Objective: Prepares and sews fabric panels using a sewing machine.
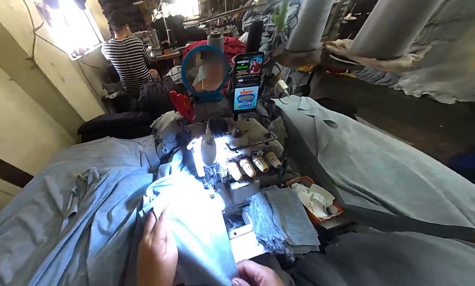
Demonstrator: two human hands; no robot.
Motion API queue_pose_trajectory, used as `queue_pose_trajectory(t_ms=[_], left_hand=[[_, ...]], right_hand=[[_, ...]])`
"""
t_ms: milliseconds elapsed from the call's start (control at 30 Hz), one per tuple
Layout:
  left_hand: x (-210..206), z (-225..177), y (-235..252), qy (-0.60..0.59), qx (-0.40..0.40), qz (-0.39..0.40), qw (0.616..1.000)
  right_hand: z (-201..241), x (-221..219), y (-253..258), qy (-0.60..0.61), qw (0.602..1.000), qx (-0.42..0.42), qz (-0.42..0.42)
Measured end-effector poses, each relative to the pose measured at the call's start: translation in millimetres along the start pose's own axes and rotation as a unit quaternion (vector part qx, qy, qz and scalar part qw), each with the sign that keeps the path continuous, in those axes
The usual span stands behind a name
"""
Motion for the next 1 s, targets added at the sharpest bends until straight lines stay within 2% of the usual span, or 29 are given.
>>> queue_pose_trajectory(t_ms=[133, 200, 267, 333, 400, 467, 567, 700, 767, 900, 1000], left_hand=[[-2, 7, 48, 0.113, -0.067, 0.016, 0.991], [5, 1, 63, 0.185, -0.037, -0.003, 0.982], [8, -19, 59, 0.185, -0.006, -0.010, 0.983], [-14, -40, 34, 0.141, -0.020, 0.050, 0.989], [-46, -43, 11, 0.091, -0.018, 0.128, 0.987], [-63, -30, 6, 0.073, 0.015, 0.156, 0.985], [-76, -5, 24, 0.067, 0.043, 0.172, 0.982], [-95, 17, 60, 0.085, 0.064, 0.220, 0.970], [-104, 29, 79, 0.085, 0.041, 0.215, 0.972], [-115, 49, 109, 0.109, 0.091, 0.292, 0.946], [-113, 49, 110, 0.111, 0.096, 0.251, 0.957]], right_hand=[[10, 6, 35, -0.003, 0.999, -0.003, -0.040], [11, 9, 49, 0.000, 0.998, 0.002, -0.065], [11, 11, 55, 0.017, 0.996, 0.008, -0.083], [12, 11, 55, 0.035, 0.996, 0.004, -0.088], [15, 11, 52, 0.043, 0.994, 0.012, -0.099], [18, 13, 54, 0.022, 0.991, 0.047, -0.122], [32, 22, 69, -0.070, 0.981, 0.107, -0.149], [53, 33, 89, -0.175, 0.970, 0.105, -0.132], [59, 35, 92, -0.184, 0.968, 0.107, -0.130], [58, 31, 86, -0.170, 0.973, 0.102, -0.120], [56, 29, 81, -0.169, 0.976, 0.089, -0.105]])
Point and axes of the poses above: each hand's wrist, its own y-axis towards the middle knuckle, its own x-axis out of the back of the hand, z = x × y, the point moved 5 cm from there along y, towards the middle knuckle, and after that the axes turned 9 degrees about -y, right-handed, at the moved point
